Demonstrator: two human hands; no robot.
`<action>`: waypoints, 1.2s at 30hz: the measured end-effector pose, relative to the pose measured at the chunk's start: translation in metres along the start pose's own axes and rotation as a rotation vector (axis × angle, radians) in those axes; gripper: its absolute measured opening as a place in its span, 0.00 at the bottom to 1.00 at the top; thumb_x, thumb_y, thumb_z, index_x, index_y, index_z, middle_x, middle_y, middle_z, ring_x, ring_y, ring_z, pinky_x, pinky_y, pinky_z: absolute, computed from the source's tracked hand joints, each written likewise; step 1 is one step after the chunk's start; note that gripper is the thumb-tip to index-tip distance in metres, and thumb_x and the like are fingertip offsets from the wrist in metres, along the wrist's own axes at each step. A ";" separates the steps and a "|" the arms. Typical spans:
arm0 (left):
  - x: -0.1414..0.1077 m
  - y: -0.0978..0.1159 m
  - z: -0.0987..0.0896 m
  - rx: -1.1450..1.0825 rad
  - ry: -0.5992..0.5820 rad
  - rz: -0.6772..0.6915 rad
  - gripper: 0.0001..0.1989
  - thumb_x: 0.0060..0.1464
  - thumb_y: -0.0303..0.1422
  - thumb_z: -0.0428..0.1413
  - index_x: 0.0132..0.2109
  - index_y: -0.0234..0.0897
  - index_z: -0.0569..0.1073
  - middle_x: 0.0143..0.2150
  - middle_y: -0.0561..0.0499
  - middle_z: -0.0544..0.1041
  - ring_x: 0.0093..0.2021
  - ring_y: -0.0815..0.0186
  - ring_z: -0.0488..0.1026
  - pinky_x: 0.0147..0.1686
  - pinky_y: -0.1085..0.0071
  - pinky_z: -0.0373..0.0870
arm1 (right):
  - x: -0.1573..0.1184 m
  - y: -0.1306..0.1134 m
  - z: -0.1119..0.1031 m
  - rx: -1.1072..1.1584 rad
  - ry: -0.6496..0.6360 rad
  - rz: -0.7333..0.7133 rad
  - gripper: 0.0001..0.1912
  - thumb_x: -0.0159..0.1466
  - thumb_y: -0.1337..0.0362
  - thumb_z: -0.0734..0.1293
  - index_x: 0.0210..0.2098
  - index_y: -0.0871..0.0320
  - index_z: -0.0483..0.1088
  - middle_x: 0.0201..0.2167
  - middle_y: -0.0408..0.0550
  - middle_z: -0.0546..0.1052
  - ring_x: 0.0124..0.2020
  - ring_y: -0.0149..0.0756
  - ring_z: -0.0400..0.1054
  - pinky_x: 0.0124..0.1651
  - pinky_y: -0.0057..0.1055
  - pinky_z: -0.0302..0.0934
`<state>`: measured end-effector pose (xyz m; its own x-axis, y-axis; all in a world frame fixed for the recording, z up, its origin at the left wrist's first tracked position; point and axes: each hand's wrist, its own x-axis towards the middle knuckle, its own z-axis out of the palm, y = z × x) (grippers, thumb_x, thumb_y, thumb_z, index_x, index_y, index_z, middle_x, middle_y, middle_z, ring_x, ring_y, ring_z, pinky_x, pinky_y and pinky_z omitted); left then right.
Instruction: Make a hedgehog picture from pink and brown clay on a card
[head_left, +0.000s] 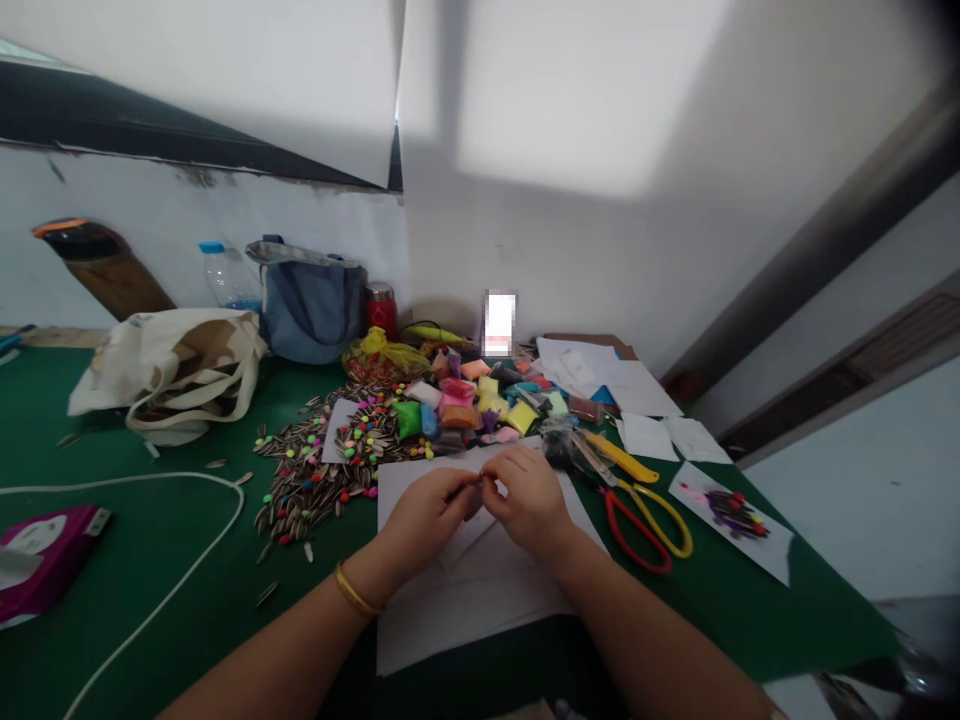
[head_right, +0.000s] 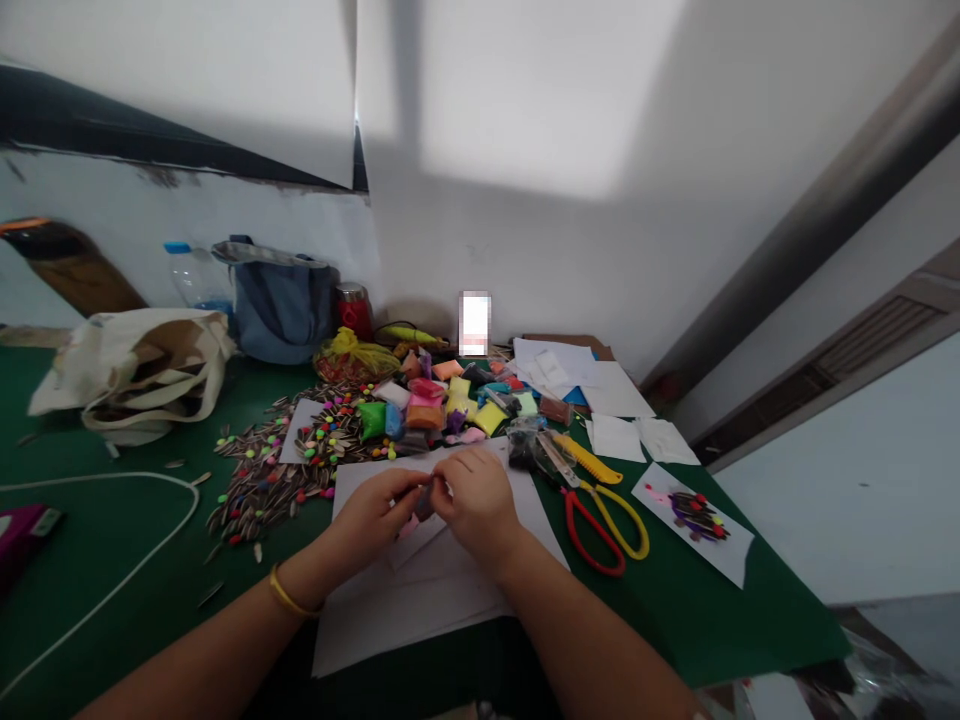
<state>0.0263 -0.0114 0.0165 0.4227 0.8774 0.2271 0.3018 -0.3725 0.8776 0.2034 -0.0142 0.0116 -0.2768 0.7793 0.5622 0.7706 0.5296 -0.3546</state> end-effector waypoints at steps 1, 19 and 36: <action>0.000 0.001 0.000 -0.004 0.005 0.002 0.10 0.56 0.32 0.53 0.40 0.42 0.79 0.33 0.49 0.78 0.33 0.61 0.71 0.37 0.69 0.63 | 0.000 0.001 0.000 0.015 0.010 0.012 0.06 0.58 0.71 0.64 0.30 0.56 0.72 0.29 0.48 0.75 0.36 0.41 0.67 0.42 0.37 0.58; 0.001 -0.002 -0.002 0.011 0.081 -0.069 0.12 0.58 0.33 0.53 0.45 0.41 0.78 0.43 0.48 0.80 0.44 0.60 0.75 0.46 0.66 0.68 | 0.000 0.007 -0.002 0.353 0.033 0.164 0.06 0.63 0.66 0.64 0.36 0.54 0.74 0.34 0.46 0.77 0.39 0.38 0.69 0.43 0.33 0.61; 0.002 0.002 -0.005 0.045 0.055 -0.129 0.14 0.58 0.33 0.50 0.45 0.37 0.77 0.43 0.48 0.80 0.43 0.61 0.75 0.45 0.67 0.70 | 0.000 0.018 0.000 0.299 0.127 0.224 0.04 0.60 0.68 0.64 0.31 0.56 0.72 0.30 0.44 0.75 0.34 0.36 0.67 0.38 0.32 0.60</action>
<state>0.0233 -0.0087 0.0210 0.3311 0.9336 0.1371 0.3893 -0.2675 0.8814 0.2171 -0.0047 0.0055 -0.0332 0.8490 0.5274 0.5974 0.4399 -0.6705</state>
